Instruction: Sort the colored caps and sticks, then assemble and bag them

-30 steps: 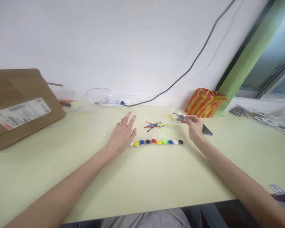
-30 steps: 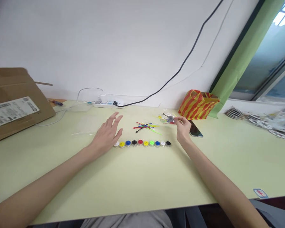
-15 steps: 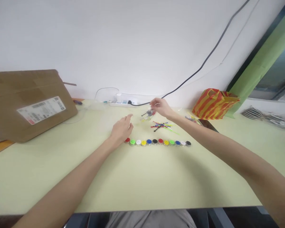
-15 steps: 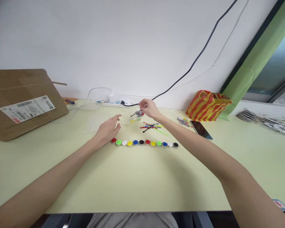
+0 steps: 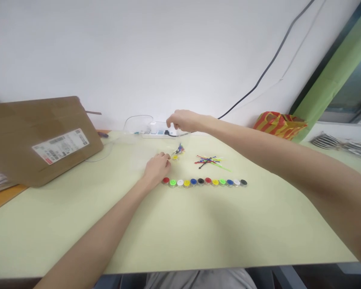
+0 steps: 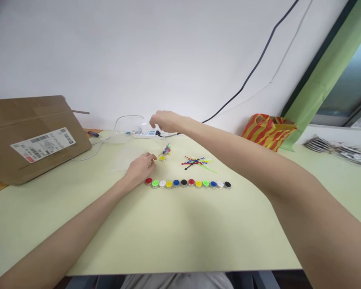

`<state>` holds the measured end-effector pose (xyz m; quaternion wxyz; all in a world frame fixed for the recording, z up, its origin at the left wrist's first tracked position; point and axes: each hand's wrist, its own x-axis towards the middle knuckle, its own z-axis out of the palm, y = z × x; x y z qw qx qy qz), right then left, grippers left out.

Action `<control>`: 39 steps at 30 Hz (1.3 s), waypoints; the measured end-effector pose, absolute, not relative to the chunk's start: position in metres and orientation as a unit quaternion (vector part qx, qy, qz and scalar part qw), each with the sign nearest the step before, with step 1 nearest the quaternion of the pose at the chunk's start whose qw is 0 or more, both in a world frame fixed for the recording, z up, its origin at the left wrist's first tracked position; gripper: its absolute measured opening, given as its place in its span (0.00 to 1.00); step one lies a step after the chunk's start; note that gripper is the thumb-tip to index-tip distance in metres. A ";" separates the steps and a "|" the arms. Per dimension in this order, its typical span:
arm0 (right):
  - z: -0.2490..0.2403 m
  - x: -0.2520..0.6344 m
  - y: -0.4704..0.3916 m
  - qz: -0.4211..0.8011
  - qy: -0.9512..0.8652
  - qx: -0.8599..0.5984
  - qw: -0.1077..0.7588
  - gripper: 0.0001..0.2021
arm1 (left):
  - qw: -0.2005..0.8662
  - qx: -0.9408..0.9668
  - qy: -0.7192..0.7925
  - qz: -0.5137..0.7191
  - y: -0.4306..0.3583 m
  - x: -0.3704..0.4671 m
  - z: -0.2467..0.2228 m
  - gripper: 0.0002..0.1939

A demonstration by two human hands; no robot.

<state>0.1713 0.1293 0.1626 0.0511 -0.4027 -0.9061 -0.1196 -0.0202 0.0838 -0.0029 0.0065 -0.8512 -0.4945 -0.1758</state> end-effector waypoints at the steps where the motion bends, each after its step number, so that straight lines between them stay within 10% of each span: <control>1: 0.166 0.171 0.129 -0.130 -0.905 -0.402 0.042 0.23 | 0.009 -0.851 -0.494 -0.176 0.083 -0.020 -0.002 0.17; 20: 0.191 0.246 0.085 -0.266 -0.826 -0.468 0.169 0.25 | 0.060 -0.848 -0.501 -0.163 0.084 -0.019 -0.003 0.15; 31: 0.022 0.387 -0.042 -0.162 -0.651 -0.718 0.183 0.17 | 0.037 -0.876 -0.452 -0.163 0.107 -0.024 -0.012 0.24; 39: -0.008 0.403 -0.058 0.005 -0.712 -0.684 0.155 0.21 | 0.034 -0.867 -0.467 -0.170 0.122 -0.031 -0.016 0.19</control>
